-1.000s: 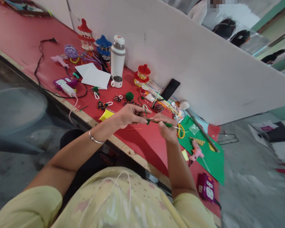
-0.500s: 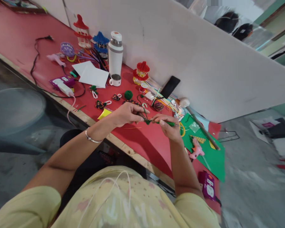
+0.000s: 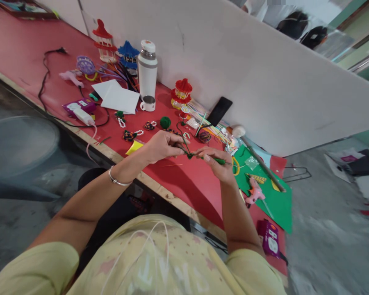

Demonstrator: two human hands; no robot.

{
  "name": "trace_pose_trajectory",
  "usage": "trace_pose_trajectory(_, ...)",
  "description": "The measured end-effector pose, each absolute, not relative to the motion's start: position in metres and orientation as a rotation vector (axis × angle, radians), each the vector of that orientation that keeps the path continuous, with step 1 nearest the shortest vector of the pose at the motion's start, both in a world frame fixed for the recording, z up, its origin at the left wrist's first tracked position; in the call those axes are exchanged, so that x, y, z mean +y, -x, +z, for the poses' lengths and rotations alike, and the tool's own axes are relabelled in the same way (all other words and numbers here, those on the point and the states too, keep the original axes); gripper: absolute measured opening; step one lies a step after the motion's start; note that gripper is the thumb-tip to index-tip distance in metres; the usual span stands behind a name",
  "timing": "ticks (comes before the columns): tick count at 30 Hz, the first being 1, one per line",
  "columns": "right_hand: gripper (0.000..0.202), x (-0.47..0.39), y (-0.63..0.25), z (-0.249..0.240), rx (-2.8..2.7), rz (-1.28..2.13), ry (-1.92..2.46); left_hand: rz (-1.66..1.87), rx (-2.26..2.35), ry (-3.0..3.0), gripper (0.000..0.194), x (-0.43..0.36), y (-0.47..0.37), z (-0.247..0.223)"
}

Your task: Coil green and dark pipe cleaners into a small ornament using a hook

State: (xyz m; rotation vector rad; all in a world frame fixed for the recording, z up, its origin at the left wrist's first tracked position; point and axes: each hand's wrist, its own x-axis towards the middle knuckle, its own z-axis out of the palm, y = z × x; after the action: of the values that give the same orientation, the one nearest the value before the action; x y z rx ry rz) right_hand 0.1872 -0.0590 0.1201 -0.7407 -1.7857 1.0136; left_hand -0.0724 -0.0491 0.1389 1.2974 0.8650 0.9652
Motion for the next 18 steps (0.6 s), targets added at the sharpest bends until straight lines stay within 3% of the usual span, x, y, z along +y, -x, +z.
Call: trace_pose_trajectory(18,0.023,-0.083,-0.160,0.121,-2.079,0.157,0.697,1.139,0.950,-1.041,0.043,-0.053,0.058,0.138)
